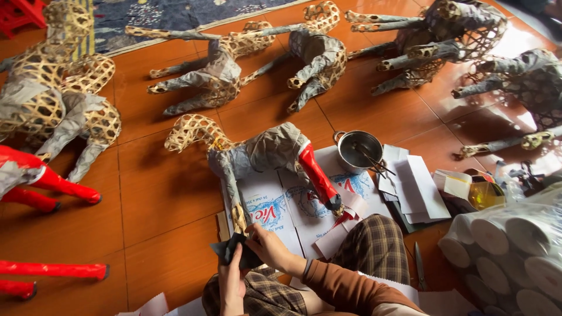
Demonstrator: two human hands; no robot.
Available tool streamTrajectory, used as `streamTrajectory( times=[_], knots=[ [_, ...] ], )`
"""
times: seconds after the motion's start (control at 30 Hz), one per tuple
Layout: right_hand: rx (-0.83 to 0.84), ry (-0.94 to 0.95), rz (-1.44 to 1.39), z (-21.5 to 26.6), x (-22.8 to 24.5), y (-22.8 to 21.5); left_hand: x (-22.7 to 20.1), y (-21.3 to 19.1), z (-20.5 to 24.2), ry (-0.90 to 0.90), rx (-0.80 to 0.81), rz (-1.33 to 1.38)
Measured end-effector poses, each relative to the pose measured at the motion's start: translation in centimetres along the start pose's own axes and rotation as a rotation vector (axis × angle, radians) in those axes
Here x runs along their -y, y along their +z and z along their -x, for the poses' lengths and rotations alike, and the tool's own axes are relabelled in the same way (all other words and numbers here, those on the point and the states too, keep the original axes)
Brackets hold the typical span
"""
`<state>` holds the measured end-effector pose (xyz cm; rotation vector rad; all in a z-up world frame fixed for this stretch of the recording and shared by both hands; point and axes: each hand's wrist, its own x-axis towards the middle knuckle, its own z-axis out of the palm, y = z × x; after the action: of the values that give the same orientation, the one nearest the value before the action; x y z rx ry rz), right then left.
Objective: Applying glue to paper strips and pasting them onto a giraffe-shaped frame to cover it.
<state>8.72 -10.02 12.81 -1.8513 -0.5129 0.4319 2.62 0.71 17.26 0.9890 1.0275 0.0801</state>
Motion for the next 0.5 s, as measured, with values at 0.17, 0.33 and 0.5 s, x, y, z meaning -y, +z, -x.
streamTrajectory(
  times=[0.17, 0.33, 0.5],
  knots=[
    [0.032, 0.000, 0.001, -0.1, -0.1, -0.3, -0.5, 0.5, -0.1, -0.021, -0.025, -0.028],
    [0.051, -0.012, 0.017, -0.2, 0.1, -0.5, 0.1, 0.3, -1.3, 0.036, 0.060, -0.006],
    [0.038, 0.063, -0.013, -0.4, 0.7, -0.8, -0.3, 1.0, -1.7, 0.007, 0.130, -0.133]
  ],
)
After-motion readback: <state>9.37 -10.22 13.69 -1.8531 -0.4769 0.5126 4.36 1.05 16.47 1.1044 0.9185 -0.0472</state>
